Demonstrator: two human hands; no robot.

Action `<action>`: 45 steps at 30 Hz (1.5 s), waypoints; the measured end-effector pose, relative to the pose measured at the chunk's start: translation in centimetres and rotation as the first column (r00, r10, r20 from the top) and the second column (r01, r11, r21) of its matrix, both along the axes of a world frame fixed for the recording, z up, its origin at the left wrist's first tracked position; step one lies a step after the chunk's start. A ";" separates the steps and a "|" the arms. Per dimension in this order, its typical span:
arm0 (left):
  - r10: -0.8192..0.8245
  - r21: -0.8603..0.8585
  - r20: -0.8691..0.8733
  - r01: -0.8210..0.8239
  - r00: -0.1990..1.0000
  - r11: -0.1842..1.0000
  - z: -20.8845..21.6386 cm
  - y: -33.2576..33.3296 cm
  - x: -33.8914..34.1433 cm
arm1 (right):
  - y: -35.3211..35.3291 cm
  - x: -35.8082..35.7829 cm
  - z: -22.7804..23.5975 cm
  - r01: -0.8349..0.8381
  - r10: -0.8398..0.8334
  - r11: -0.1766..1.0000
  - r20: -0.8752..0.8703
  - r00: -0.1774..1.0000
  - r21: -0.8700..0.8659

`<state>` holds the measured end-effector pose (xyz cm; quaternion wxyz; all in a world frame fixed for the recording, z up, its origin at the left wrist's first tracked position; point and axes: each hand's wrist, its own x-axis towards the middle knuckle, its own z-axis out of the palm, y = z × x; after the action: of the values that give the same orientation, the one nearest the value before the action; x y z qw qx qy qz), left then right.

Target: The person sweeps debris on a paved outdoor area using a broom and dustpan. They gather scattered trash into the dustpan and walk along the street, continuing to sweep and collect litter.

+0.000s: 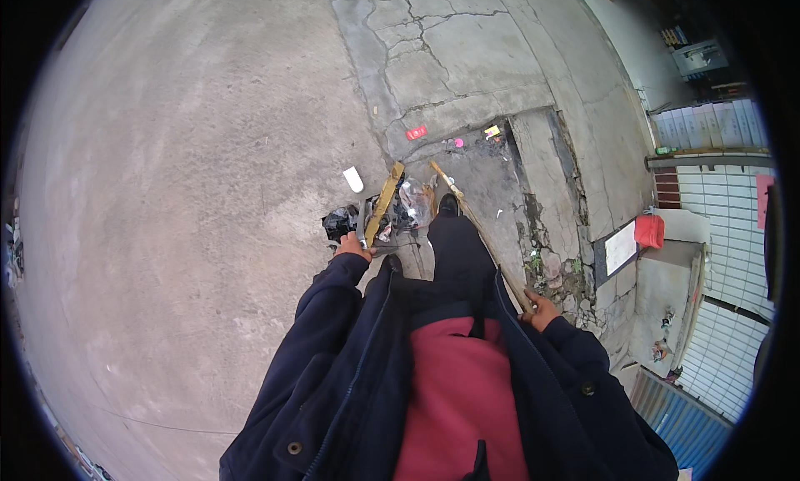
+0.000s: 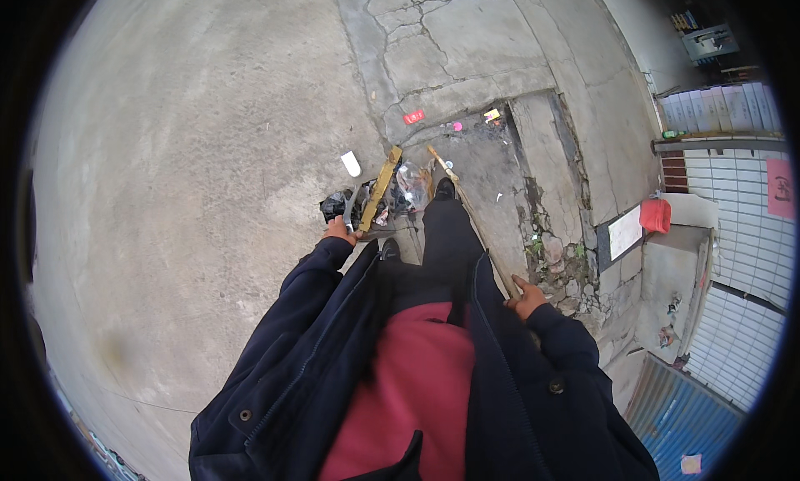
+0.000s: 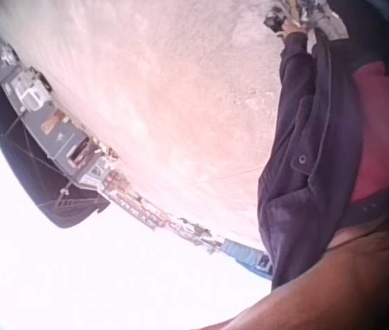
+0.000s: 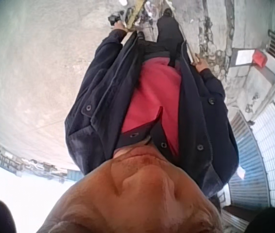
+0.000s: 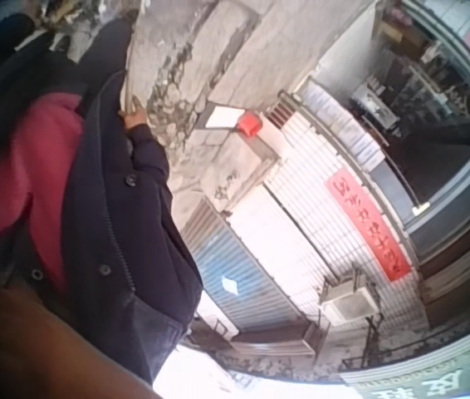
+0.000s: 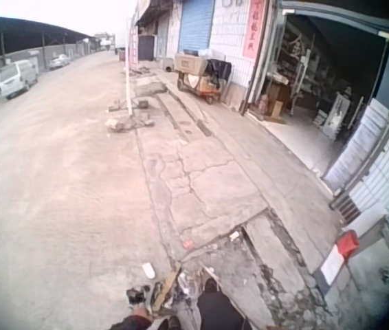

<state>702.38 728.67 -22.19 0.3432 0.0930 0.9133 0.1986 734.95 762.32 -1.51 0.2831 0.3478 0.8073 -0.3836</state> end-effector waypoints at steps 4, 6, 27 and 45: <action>-0.004 0.007 0.025 0.004 1.000 1.000 -0.1 0.1 -0.3 | 0.6 -0.9 -1.9 0.076 -0.077 0.997 0.021 0.997 0.033; -0.003 -0.004 0.059 0.003 0.998 1.000 -0.3 0.1 -0.3 | 0.5 -1.6 -2.8 0.185 -0.185 0.981 0.010 0.983 -0.054; 0.016 0.043 0.055 -0.019 0.998 0.999 0.9 0.2 0.1 | -0.5 -0.3 -3.6 -0.067 0.069 0.995 0.018 0.997 -0.073; -0.022 0.029 0.031 0.021 0.999 0.999 0.9 -0.2 -0.4 | -0.7 -1.3 -2.4 0.002 0.007 0.998 0.135 0.991 -0.067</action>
<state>701.95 728.51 -21.27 0.3582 0.1048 0.9038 0.2095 733.63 761.63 -3.93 0.3488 0.3625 0.7735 -0.3856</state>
